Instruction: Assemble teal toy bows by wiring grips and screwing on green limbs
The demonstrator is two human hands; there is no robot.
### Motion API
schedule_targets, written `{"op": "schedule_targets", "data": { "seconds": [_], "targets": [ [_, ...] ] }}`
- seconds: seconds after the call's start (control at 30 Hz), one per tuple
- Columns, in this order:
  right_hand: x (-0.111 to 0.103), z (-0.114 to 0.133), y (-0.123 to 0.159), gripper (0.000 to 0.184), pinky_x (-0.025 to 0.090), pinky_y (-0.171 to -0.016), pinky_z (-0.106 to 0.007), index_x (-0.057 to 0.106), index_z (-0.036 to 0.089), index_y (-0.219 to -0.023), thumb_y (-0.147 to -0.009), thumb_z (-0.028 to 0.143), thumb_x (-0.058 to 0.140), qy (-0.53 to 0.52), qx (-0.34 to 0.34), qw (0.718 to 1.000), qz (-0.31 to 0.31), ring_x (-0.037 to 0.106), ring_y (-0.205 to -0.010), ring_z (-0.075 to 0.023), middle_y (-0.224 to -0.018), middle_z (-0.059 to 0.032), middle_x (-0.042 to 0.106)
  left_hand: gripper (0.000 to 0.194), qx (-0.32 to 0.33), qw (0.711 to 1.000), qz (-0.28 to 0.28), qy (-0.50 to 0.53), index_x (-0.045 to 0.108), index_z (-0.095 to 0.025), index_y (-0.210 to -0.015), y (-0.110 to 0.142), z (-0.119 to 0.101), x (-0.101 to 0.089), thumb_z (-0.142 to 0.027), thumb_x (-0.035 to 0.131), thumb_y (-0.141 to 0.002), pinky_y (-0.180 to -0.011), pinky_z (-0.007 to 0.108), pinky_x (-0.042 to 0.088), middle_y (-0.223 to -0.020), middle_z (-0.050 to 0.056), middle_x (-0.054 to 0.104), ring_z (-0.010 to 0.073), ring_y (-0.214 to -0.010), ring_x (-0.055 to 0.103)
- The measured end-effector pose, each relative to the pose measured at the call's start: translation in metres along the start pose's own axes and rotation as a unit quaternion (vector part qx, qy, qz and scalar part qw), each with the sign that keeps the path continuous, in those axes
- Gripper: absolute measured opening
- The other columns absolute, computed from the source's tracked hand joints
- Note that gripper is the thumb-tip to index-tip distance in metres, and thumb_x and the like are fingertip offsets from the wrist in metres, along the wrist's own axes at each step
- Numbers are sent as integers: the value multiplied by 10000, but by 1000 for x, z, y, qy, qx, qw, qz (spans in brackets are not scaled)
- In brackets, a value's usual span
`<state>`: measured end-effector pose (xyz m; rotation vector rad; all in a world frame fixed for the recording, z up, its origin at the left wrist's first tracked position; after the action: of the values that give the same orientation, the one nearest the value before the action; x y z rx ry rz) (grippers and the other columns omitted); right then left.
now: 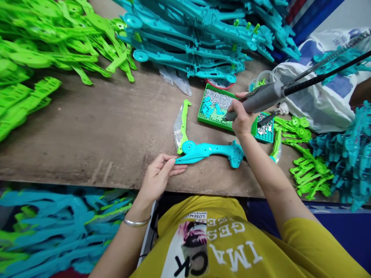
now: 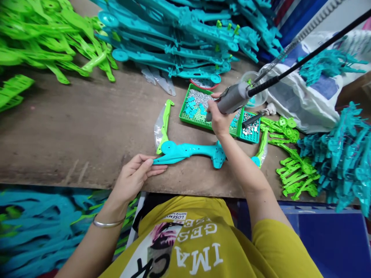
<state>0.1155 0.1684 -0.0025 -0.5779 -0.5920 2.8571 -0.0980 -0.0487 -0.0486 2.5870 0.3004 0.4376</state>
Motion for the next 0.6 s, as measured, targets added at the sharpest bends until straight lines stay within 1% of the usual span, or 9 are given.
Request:
{"op": "schedule_targets", "data": {
  "seconds": [0.1,0.23,0.47,0.6],
  "targets": [
    [1,1,0,300,568,-666,-333,683,229,-908,-931,487,531,-12,5,1000,-4,623,-610,-166,-656,0,571,573,-3,1000,4,-1,600,-166,-916,0,-1,0,-643,843,-712,-859,426,669,-869,43,752,240,-827,789],
    [3,-1,-1,283,577,-673,-347,667,231,-936,-929,486,545,-2,30,1000,-8,627,-615,-176,-655,-2,584,566,-9,1000,6,-9,596,-167,-918,1,-1,-1,-636,837,-715,-869,455,666,-863,51,750,256,-838,790],
    [6,-7,-3,273,552,-634,-330,603,240,-918,-912,505,538,-10,-6,1000,7,611,-579,-157,-635,26,534,536,-5,1000,9,-15,599,-173,-937,0,-1,0,-622,818,-744,-875,439,665,-859,49,753,249,-842,792],
    [5,-6,-5,217,552,-648,-331,615,236,-928,-889,442,557,-18,-5,1000,12,605,-575,-155,-616,34,534,531,1,1000,16,-7,596,-173,-937,-1,1,-1,-615,818,-747,-854,410,667,-845,43,756,232,-816,791]
  ]
}}
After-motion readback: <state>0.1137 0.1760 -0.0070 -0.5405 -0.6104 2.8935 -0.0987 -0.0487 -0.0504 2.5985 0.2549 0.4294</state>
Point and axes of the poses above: each hand's wrist, its own y-axis away from the middle knuckle, its own x-axis out of the palm, z = x × y, the point moved 2 cm from there along -y, towards the middle knuckle
